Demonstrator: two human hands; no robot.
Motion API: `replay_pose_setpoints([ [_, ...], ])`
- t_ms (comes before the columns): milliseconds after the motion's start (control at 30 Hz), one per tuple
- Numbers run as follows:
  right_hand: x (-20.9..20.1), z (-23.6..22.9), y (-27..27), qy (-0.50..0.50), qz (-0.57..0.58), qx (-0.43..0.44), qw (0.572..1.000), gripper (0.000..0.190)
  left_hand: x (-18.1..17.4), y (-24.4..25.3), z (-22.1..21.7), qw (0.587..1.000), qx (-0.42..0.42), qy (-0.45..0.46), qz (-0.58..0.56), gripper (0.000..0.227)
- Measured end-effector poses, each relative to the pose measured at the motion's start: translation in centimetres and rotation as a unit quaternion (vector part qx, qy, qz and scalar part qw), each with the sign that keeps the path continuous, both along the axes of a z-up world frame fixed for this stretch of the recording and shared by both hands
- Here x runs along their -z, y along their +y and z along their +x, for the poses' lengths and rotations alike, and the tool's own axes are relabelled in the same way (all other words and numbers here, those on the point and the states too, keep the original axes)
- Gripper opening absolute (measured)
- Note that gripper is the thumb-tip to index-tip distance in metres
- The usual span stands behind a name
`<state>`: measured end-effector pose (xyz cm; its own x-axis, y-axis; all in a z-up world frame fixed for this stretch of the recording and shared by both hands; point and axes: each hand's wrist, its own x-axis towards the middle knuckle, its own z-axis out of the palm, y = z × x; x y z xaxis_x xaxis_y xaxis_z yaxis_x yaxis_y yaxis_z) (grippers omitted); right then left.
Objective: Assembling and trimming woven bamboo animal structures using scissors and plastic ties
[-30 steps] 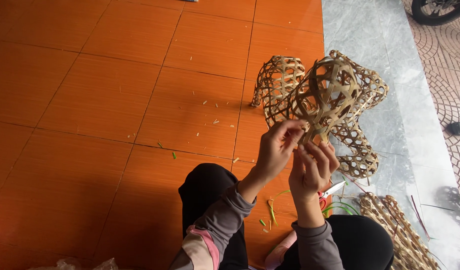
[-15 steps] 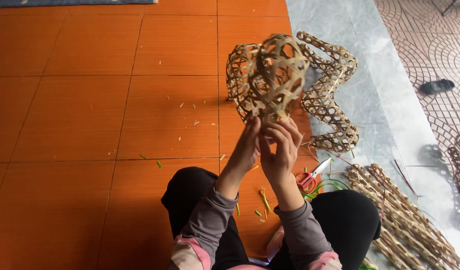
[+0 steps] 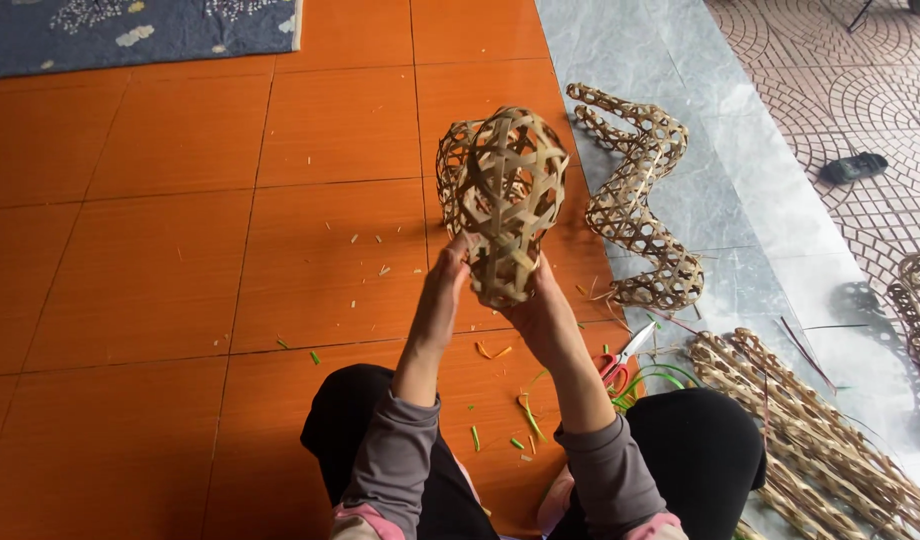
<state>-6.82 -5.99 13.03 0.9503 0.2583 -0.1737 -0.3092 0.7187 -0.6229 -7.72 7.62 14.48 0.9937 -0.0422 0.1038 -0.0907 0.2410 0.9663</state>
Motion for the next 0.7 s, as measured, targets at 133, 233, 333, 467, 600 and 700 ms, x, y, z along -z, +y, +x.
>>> replay_pose_setpoints([
  [133, 1.6, -1.8, -0.2, -0.175, 0.0, -0.073, 0.982, 0.069, 6.6, 2.1, 1.9, 0.989, -0.087, -0.002, 0.12, 0.071],
  [233, 3.6, -3.6, 0.0, -0.16, 0.039, -0.062, 0.984, 0.066, 10.1, 0.5, 1.8, 0.989, -0.105, -0.006, 0.104, 0.076],
  [333, 2.4, -5.2, 0.6, -0.121, 0.075, -0.023, 0.989, 0.061, 12.7, -1.0, 1.7, 0.989, -0.12, -0.009, 0.087, 0.082],
  [467, 3.9, -5.3, 0.3, -0.131, 0.048, -0.009, 0.99, 0.065, 15.5, -2.6, 1.4, 0.987, -0.144, -0.018, 0.068, 0.092],
  [600, -3.7, -5.2, -0.9, 0.273, 0.709, -0.039, 0.649, 0.046, 17.5, -3.7, 2.3, 0.983, -0.173, -0.042, 0.047, 0.102],
  [700, -4.1, -3.8, -3.4, 0.473, 0.854, -0.169, 0.135, 0.052, 18.7, -3.6, 3.3, 0.978, -0.197, -0.063, 0.026, 0.111],
])
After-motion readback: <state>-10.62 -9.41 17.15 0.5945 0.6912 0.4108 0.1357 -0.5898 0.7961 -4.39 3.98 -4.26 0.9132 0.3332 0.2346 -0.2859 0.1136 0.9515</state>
